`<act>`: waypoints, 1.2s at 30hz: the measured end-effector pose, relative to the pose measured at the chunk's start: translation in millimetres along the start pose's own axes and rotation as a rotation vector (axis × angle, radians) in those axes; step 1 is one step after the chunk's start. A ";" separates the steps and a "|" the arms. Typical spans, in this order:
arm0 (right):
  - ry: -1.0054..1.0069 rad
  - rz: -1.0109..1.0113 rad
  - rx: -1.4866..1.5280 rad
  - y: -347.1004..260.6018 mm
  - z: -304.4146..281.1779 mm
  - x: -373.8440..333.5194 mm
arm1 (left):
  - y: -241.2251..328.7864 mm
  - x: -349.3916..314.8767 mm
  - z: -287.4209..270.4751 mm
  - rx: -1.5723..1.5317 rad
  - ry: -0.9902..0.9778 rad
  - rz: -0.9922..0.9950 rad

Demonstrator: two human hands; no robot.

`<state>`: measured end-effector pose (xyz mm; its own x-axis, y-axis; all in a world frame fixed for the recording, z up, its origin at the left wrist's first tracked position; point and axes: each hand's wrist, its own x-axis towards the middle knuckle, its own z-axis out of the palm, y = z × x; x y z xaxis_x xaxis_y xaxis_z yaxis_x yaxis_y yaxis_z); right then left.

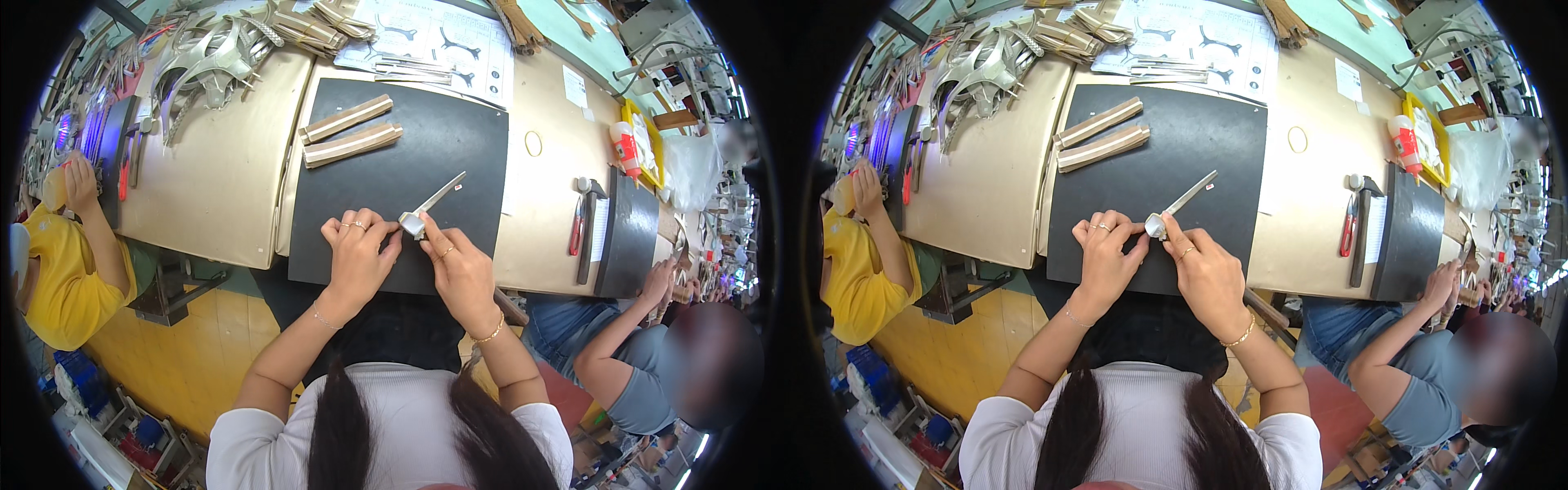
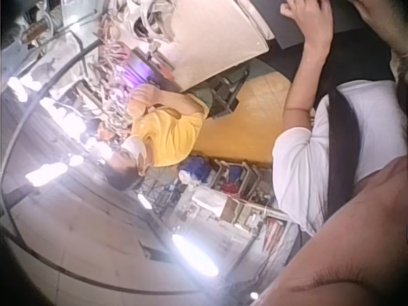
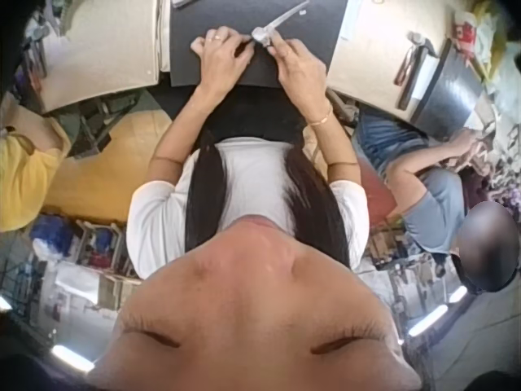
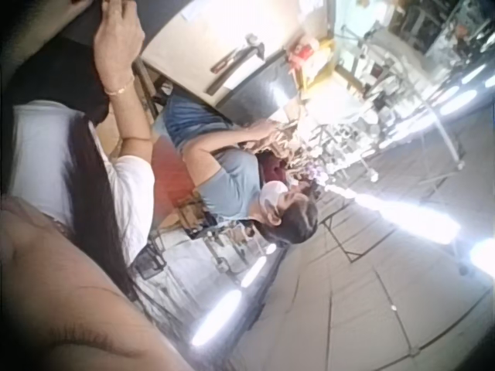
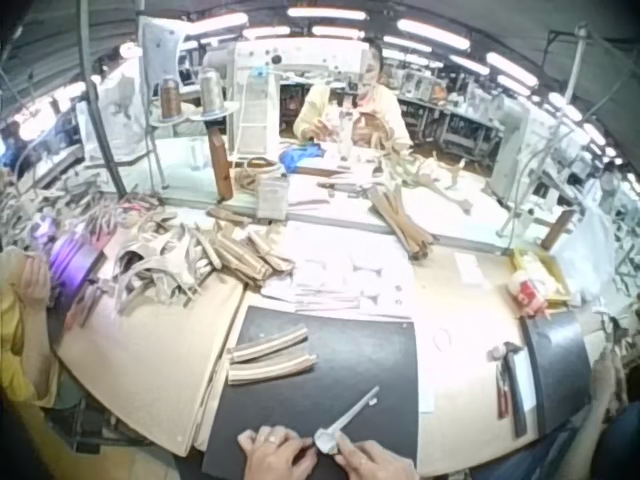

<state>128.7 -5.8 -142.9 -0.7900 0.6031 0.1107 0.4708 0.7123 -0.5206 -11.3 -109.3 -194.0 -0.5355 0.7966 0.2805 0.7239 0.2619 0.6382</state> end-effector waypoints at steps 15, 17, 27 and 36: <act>0.346 0.085 -0.054 56.9 -2.1 -8.7 | 11.7 2.7 -2.8 0.054 -0.095 0.026; 0.356 0.041 -0.107 62.6 4.6 -5.6 | 14.2 2.0 -9.1 -0.019 -0.172 0.060; 0.366 -0.091 -0.068 44.3 0.5 -3.6 | -11.1 26.6 -11.0 0.041 -0.302 0.420; 0.167 -0.288 -0.138 32.3 13.1 -3.0 | -37.9 -1.8 -32.7 0.088 -0.373 0.498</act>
<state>141.1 10.6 -171.1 -0.8283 0.4128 0.3788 0.2959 0.8965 -0.3298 -52.0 -138.5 -195.3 0.0516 0.9669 0.2499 0.8892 -0.1584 0.4292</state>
